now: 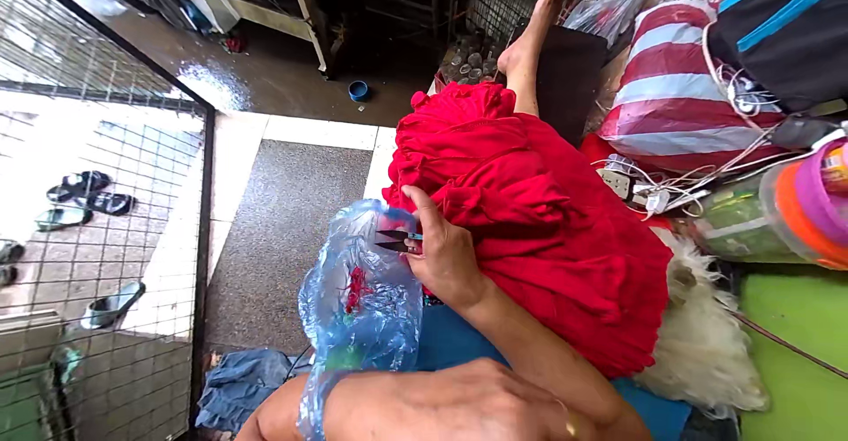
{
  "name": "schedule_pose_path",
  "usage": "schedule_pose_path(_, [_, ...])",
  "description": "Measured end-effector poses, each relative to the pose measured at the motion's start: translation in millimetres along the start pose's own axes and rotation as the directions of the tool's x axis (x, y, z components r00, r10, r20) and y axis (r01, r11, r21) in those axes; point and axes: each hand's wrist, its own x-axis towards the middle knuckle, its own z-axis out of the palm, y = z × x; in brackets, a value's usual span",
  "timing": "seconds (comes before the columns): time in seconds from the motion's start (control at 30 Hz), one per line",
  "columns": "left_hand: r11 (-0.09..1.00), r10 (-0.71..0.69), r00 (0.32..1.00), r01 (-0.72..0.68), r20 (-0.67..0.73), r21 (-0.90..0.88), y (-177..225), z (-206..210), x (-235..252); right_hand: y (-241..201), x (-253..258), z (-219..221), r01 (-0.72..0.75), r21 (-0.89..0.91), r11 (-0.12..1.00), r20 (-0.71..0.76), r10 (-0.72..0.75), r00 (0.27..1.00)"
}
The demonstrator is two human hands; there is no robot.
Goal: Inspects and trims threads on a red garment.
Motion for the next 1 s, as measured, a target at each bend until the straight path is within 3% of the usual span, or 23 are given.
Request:
schedule_pose_path(0.1, [0.918, -0.217, 0.947, 0.281, -0.237, 0.28, -3.0, -21.7, -40.2, -1.9, -0.3, -8.7, -0.073, 0.119, 0.99, -0.009, 0.075, 0.997])
schedule_pose_path(0.17, [0.715, -0.379, 0.828, 0.545, -0.413, 0.437, -15.9, -38.6, -73.2, -2.2, 0.8, -21.3, -0.12, 0.239, 0.963, -0.02, 0.129, 0.991])
schedule_pose_path(0.27, [0.439, -0.625, 0.611, 0.79, -0.486, 0.428, -34.2, -60.6, -104.7, -2.8, -1.0, -31.4, -0.155, 0.299, 0.942, -0.016, 0.167, 0.986])
schedule_pose_path(0.33, [0.376, -0.72, 0.509, 0.858, -0.472, 0.351, -38.3, -69.0, -109.9, -3.6, -5.6, -41.4, -0.14, 0.276, 0.951, 0.047, 0.133, 0.99])
schedule_pose_path(0.37, [0.388, -0.727, 0.511, 0.857, -0.459, 0.339, -39.2, -72.0, -112.1, -2.5, -8.9, -49.7, -0.118, 0.246, 0.962, 0.067, 0.104, 0.992])
schedule_pose_path(0.5, [0.611, -0.607, 0.695, 0.719, -0.386, 0.331, -42.6, -81.7, -118.6, 16.9, -25.0, -117.0, -0.156, 0.028, 0.987, -0.052, 0.157, 0.986])
schedule_pose_path(0.6, [0.683, -0.553, 0.746, 0.661, -0.372, 0.312, -45.4, -80.3, -114.5, 53.0, -49.8, -177.1, -0.384, -0.168, 0.908, -0.169, 0.357, 0.919])
schedule_pose_path(0.67, [0.698, -0.534, 0.757, 0.646, -0.376, 0.309, -48.6, -76.9, -111.6, 73.7, -71.5, -204.9, -0.514, -0.18, 0.839, -0.169, 0.488, 0.856])
schedule_pose_path(0.8, [0.706, -0.522, 0.766, 0.635, -0.376, 0.313, -54.6, -71.7, -107.4, 94.6, -105.3, -209.9, -0.574, -0.129, 0.808, -0.062, 0.571, 0.818])
schedule_pose_path(1.0, [0.745, -0.448, 0.807, 0.575, -0.384, 0.339, -51.3, -70.5, -100.3, 90.7, -103.9, -201.7, -0.496, -0.232, 0.837, -0.187, 0.462, 0.867])
